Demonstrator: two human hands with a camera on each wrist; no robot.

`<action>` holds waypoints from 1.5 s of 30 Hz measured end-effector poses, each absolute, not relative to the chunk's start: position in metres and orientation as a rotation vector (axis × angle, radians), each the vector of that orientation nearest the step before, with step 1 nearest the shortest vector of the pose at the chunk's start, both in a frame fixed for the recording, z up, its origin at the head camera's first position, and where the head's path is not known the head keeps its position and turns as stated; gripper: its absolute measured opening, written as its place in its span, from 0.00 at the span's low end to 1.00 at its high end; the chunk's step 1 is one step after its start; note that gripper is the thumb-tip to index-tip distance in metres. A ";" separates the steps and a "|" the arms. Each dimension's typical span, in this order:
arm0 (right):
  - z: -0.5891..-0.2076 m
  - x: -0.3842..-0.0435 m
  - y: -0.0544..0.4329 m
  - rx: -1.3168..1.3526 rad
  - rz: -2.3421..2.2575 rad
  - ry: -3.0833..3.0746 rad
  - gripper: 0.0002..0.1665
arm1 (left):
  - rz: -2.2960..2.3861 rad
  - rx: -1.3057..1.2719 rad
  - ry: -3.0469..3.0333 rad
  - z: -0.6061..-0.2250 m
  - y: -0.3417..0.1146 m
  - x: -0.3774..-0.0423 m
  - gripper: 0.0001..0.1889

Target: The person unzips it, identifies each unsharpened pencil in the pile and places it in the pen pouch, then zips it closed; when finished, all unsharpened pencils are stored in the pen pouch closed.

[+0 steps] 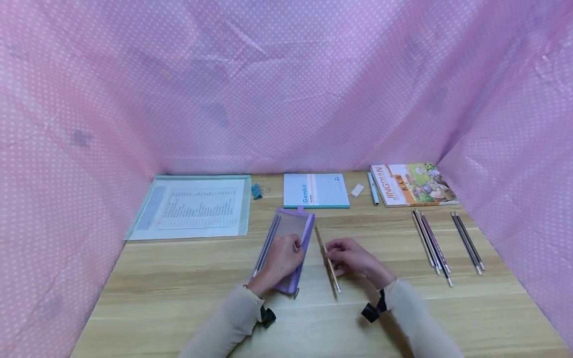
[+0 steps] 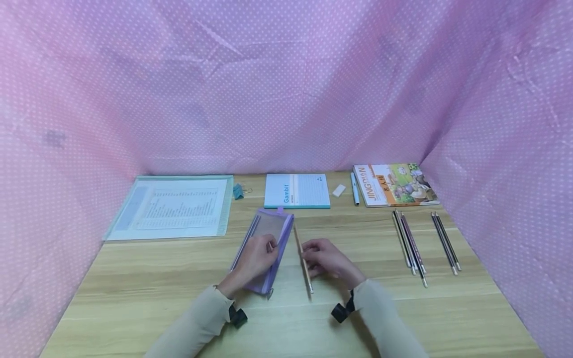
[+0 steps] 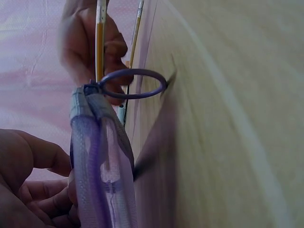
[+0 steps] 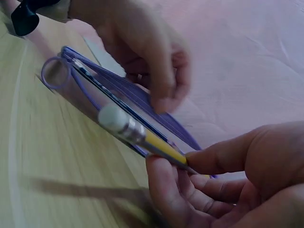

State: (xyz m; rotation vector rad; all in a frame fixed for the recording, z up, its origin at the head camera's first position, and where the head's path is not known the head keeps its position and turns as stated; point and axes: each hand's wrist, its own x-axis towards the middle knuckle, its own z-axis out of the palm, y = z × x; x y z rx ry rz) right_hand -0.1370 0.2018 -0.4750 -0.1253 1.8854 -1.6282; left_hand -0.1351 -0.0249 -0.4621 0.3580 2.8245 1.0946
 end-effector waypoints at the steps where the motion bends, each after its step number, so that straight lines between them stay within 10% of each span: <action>1: -0.476 -0.139 0.195 -0.109 -1.629 1.881 0.26 | 1.090 0.357 2.821 -0.462 -0.025 -0.135 0.02; 28: -0.477 -0.138 0.126 0.263 -1.791 2.012 0.18 | 1.074 0.334 2.824 -0.460 -0.024 -0.138 0.03; 45: -0.446 -0.117 0.302 0.343 -1.609 2.535 0.28 | 1.113 0.325 2.800 -0.462 -0.022 -0.134 0.02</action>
